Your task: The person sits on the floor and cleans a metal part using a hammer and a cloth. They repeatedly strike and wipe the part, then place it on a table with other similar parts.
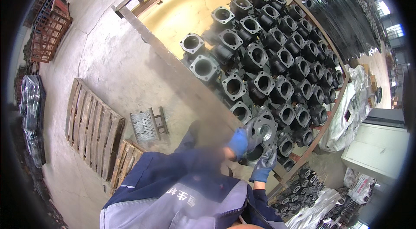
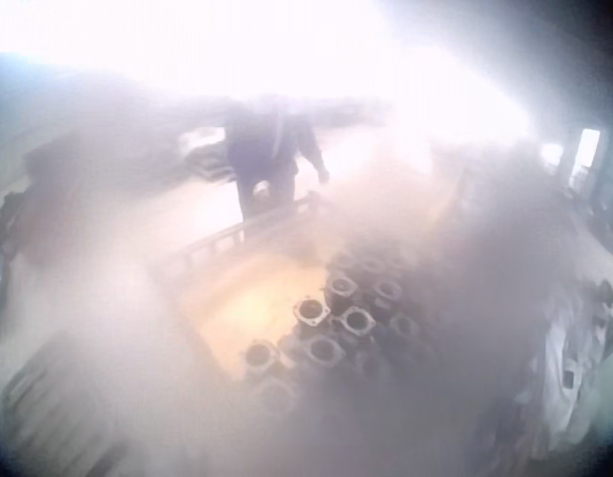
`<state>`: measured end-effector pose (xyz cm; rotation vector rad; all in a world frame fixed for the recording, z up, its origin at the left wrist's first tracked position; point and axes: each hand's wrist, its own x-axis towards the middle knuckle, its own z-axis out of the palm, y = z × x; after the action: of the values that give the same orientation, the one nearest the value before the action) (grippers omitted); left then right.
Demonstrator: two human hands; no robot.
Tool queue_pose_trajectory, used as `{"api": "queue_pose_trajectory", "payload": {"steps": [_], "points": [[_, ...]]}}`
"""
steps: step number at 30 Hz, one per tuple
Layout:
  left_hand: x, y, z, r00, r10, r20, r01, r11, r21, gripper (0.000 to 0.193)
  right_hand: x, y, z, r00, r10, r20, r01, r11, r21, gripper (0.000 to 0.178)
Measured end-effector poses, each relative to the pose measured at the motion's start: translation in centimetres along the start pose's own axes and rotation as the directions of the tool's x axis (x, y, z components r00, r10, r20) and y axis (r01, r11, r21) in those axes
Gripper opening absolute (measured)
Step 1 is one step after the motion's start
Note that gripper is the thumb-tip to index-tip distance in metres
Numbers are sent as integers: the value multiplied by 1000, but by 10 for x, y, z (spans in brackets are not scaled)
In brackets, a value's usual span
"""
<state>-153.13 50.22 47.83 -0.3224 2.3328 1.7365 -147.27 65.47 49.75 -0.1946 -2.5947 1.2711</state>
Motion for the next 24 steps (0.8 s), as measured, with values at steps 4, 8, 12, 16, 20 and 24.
{"api": "queue_pose_trajectory", "payload": {"steps": [4, 8, 12, 16, 20, 24], "points": [[3, -14, 11, 980, 201, -10, -200, 978, 57, 82, -1, 0, -2, 978, 208, -8, -207, 975, 80, 39], [2, -10, 6, 974, 199, -104, -202, 979, -11, 79, -1, 2, -6, 999, 23, 39, -18, 992, -126, 39], [5, -13, 7, 988, 143, -55, -149, 978, -148, 79, -5, 15, -2, 958, 286, 20, -287, 954, 87, 44], [-1, -19, 7, 935, 328, 132, -353, 881, 314, 66, -15, 26, -7, 959, 253, 127, -271, 950, 153, 48], [-15, -13, -16, 866, 389, 314, -500, 690, 523, 62, -18, 21, -15, 957, -11, 289, 92, 958, -270, 58], [-5, 9, -23, 982, 68, 175, -58, 996, -63, 78, 0, 12, 5, 993, -76, -86, 50, 961, -272, 37]]}}
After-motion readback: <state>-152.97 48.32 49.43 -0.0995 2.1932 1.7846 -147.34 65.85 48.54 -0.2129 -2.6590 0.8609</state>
